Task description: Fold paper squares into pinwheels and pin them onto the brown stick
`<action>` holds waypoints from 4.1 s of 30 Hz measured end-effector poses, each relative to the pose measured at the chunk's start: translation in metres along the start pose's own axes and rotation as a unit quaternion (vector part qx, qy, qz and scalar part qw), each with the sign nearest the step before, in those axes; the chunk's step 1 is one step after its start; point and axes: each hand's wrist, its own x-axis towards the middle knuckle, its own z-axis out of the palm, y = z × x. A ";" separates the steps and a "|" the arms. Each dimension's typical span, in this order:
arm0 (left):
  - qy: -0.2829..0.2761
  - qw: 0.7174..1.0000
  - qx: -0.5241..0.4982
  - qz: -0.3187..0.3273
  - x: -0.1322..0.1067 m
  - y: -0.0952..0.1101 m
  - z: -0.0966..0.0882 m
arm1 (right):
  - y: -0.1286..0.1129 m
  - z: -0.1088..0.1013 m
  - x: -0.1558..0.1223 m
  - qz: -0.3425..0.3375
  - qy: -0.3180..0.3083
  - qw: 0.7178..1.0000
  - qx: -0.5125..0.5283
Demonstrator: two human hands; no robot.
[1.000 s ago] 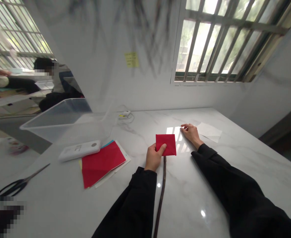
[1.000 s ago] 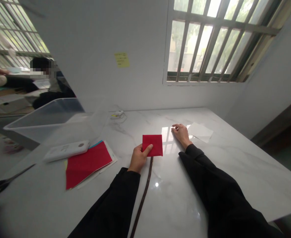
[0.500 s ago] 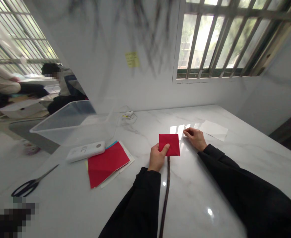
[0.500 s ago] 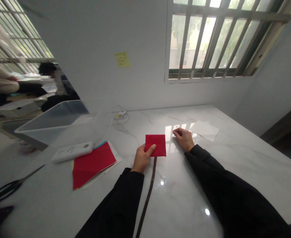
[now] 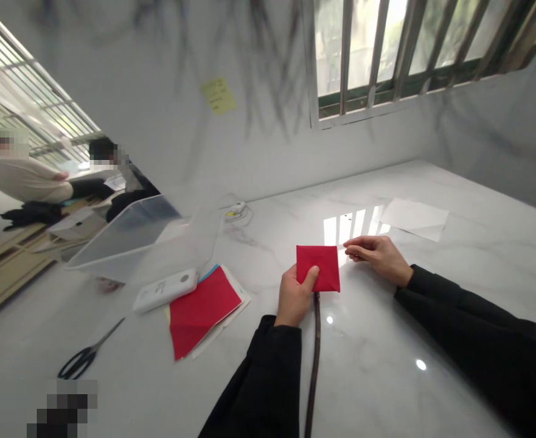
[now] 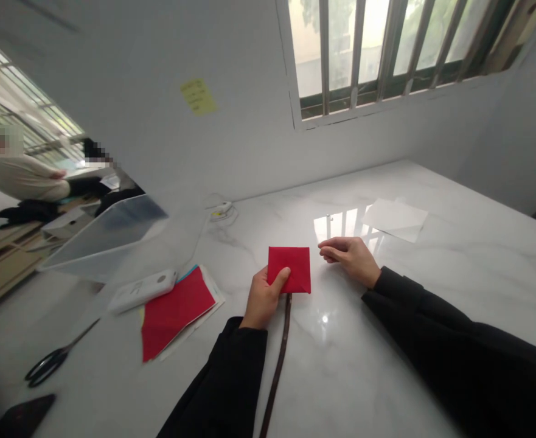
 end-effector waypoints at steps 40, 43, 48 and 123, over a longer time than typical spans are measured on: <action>-0.015 0.996 0.081 -0.016 0.000 0.010 0.000 | -0.008 0.043 -0.030 -0.232 -0.060 0.957 -0.162; -0.008 0.996 0.089 -0.013 0.000 0.011 0.000 | -0.010 0.043 -0.031 -0.234 -0.069 0.956 -0.162; 0.001 0.996 0.090 -0.008 -0.001 0.012 0.001 | -0.013 0.043 -0.031 -0.223 -0.067 0.959 -0.163; 0.023 0.926 0.362 0.106 0.000 0.014 0.001 | -0.011 -0.004 0.006 0.065 -0.116 0.947 0.292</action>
